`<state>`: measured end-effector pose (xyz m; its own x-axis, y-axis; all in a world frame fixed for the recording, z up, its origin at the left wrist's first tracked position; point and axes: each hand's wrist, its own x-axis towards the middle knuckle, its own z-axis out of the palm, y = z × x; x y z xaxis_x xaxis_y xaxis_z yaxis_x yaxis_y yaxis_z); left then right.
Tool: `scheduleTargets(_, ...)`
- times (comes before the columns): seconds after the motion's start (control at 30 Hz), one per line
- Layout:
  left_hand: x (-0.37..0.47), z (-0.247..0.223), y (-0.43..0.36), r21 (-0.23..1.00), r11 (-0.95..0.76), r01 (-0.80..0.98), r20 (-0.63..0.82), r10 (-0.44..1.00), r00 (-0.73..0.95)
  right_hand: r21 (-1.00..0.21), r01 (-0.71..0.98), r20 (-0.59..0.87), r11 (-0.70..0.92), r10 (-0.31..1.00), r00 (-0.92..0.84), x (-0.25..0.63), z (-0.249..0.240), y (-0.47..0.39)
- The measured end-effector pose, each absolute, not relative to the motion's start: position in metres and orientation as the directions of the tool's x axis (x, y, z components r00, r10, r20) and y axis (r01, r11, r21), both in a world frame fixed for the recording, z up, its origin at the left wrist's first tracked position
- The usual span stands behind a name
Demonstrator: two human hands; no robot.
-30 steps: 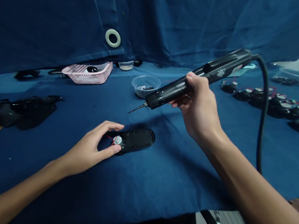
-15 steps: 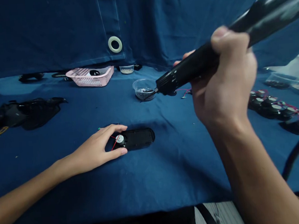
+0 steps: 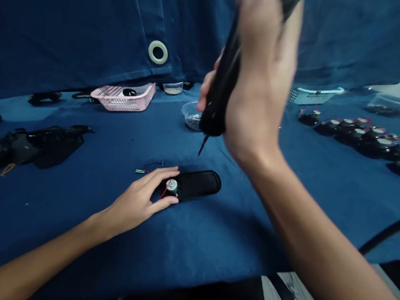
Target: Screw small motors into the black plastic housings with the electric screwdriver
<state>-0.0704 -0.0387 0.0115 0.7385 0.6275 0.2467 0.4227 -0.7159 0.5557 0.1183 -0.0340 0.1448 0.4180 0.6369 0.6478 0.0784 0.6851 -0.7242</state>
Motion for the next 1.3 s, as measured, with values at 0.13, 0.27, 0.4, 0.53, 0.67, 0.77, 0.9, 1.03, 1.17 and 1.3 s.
scheduleTargets(0.13, -0.07, 0.013, -0.041, 0.516, -0.724, 0.458, 0.259, 0.641, 0.722, -0.746, 0.067, 0.636, 0.663, 0.679, 0.367, 0.101, 0.108, -0.033)
scheduleTargets(0.27, -0.064, 0.015, -0.042, 0.568, -0.657, 0.495, 0.185, 0.688, 0.701, -0.821, 0.031, 0.539, 0.571, 0.755, 0.374, 0.106, 0.095, -0.031)
scheduleTargets(0.4, -0.059, 0.012, -0.04, 0.597, -0.638, 0.486, 0.177, 0.697, 0.695, -0.825, 0.035, 0.53, 0.564, 0.752, 0.392, 0.105, 0.093, -0.035)
scheduleTargets(0.53, -0.058, 0.009, -0.037, 0.618, -0.637, 0.461, 0.197, 0.693, 0.693, -0.828, 0.037, 0.525, 0.559, 0.751, 0.4, 0.101, 0.093, -0.038)
scheduleTargets(0.67, -0.06, 0.01, -0.036, 0.637, -0.614, 0.465, 0.16, 0.696, 0.7, -0.818, 0.048, 0.548, 0.573, 0.752, 0.365, 0.099, 0.091, -0.039)
scheduleTargets(0.77, -0.061, 0.01, -0.034, 0.633, -0.616, 0.47, 0.155, 0.695, 0.702, -0.81, 0.04, 0.559, 0.584, 0.751, 0.352, 0.097, 0.088, -0.038)
scheduleTargets(0.9, -0.06, 0.011, -0.033, 0.638, -0.607, 0.473, 0.147, 0.7, 0.699, -0.816, 0.014, 0.545, 0.578, 0.761, 0.352, 0.094, 0.082, -0.036)
scheduleTargets(1.03, -0.059, 0.012, -0.031, 0.645, -0.597, 0.476, 0.133, 0.702, 0.7, -0.826, -0.015, 0.521, 0.564, 0.773, 0.361, 0.089, 0.075, -0.035)
scheduleTargets(1.17, -0.059, 0.011, -0.031, 0.64, -0.596, 0.486, 0.13, 0.707, 0.695, -0.837, -0.033, 0.502, 0.546, 0.791, 0.35, 0.085, 0.069, -0.036)
scheduleTargets(1.3, -0.06, 0.011, -0.031, 0.631, -0.607, 0.483, 0.142, 0.703, 0.697, -0.819, -0.042, 0.528, 0.573, 0.78, 0.336, 0.086, 0.062, -0.032)
